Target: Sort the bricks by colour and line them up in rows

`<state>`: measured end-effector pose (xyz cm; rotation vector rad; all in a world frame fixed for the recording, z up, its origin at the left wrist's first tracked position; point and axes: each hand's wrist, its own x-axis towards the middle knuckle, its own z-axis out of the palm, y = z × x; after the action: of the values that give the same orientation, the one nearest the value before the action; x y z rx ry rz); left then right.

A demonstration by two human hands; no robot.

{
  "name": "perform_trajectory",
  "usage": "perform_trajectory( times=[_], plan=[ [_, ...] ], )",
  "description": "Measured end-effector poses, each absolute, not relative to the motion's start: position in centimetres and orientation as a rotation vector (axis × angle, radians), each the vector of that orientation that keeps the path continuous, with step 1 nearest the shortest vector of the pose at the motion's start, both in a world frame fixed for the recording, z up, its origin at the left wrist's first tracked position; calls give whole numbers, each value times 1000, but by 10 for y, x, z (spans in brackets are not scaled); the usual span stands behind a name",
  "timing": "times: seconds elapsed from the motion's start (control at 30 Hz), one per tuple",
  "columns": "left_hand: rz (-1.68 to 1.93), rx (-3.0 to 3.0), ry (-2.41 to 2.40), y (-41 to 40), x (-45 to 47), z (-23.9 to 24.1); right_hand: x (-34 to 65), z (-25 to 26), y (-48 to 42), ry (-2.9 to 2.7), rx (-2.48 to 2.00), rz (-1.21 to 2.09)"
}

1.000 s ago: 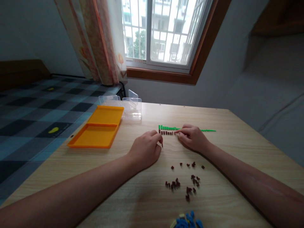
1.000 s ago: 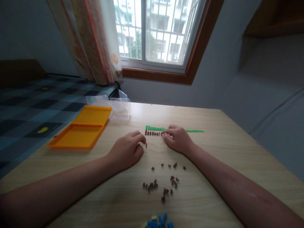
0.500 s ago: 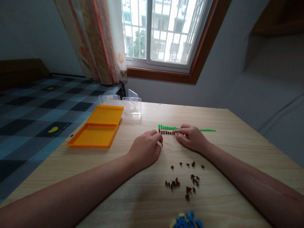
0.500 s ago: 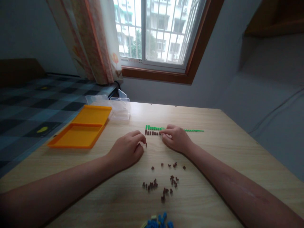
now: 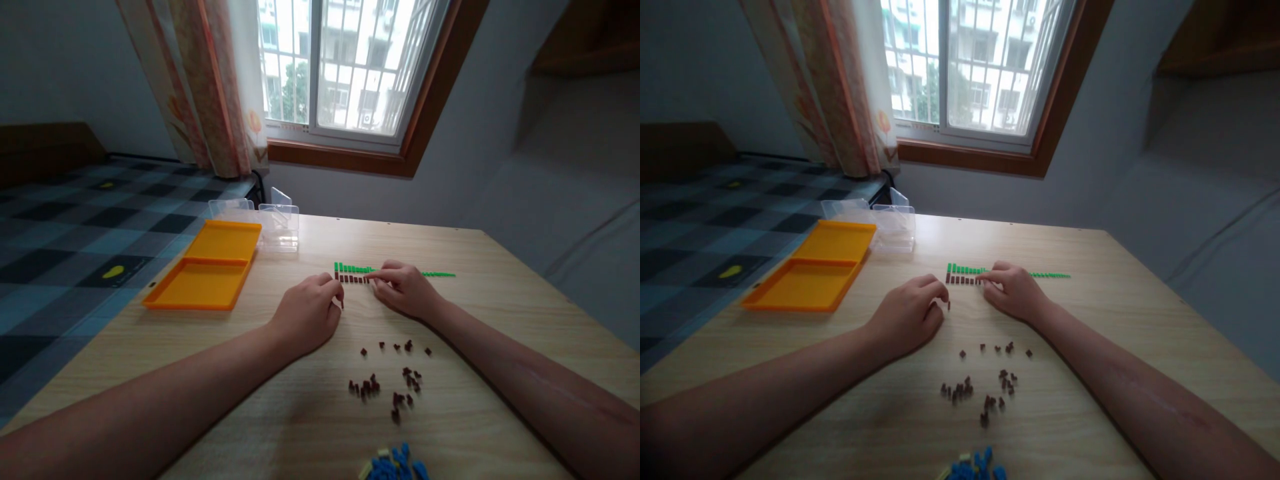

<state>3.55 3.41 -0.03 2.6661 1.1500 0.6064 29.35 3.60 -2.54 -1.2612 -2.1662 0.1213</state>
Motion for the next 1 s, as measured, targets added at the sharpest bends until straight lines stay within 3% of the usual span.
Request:
perform_trajectory(
  times=[1.0],
  plan=[
    [592,2661,1142,35,35,1,293,-26,35,-2126,-1256,114]
  ],
)
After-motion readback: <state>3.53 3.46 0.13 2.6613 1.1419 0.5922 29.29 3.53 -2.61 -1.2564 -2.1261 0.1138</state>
